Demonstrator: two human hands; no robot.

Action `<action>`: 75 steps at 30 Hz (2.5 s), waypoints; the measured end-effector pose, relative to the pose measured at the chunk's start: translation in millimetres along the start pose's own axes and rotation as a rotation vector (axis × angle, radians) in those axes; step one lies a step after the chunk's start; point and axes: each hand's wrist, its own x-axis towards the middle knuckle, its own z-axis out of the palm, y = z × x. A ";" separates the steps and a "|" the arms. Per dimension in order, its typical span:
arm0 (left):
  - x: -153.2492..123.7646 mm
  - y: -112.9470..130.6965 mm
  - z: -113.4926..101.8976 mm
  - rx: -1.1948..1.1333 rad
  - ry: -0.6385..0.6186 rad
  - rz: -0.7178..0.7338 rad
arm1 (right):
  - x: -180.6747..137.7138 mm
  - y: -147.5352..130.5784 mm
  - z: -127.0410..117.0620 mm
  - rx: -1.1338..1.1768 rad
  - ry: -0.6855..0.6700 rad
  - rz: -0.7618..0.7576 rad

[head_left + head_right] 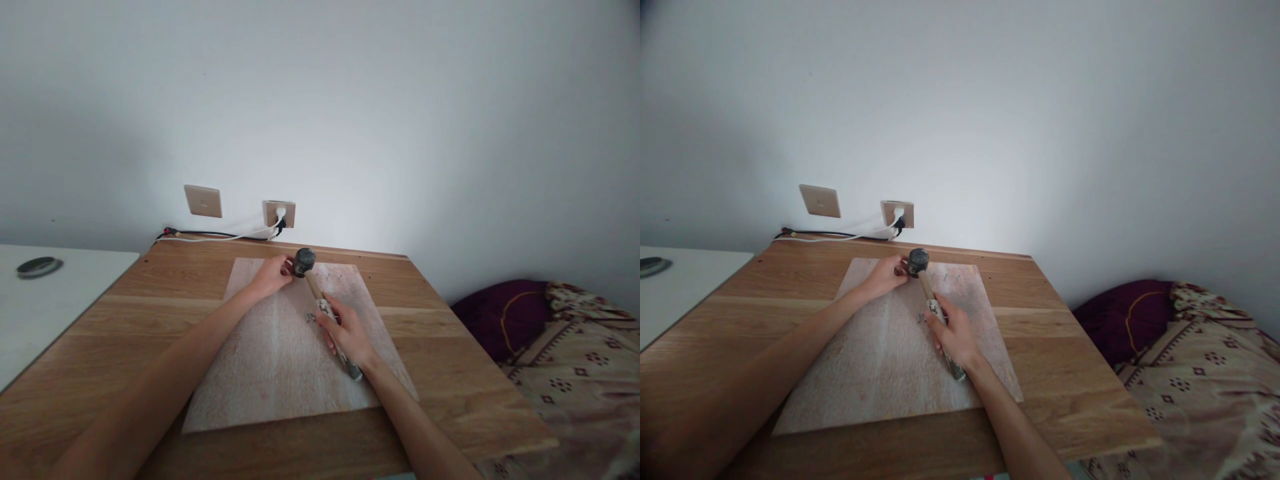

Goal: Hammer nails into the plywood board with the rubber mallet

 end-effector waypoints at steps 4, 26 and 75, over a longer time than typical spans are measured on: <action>-0.8 -0.5 -0.3 -0.023 -0.004 0.015 | -0.8 -2.8 -0.1 0.006 0.029 0.002; -0.4 -4.4 0.8 0.021 -0.006 0.031 | -2.7 -0.8 0.4 -0.057 0.012 0.002; -40.3 88.7 13.5 0.555 -0.650 0.381 | -2.4 -3.5 -8.8 0.122 0.197 -0.037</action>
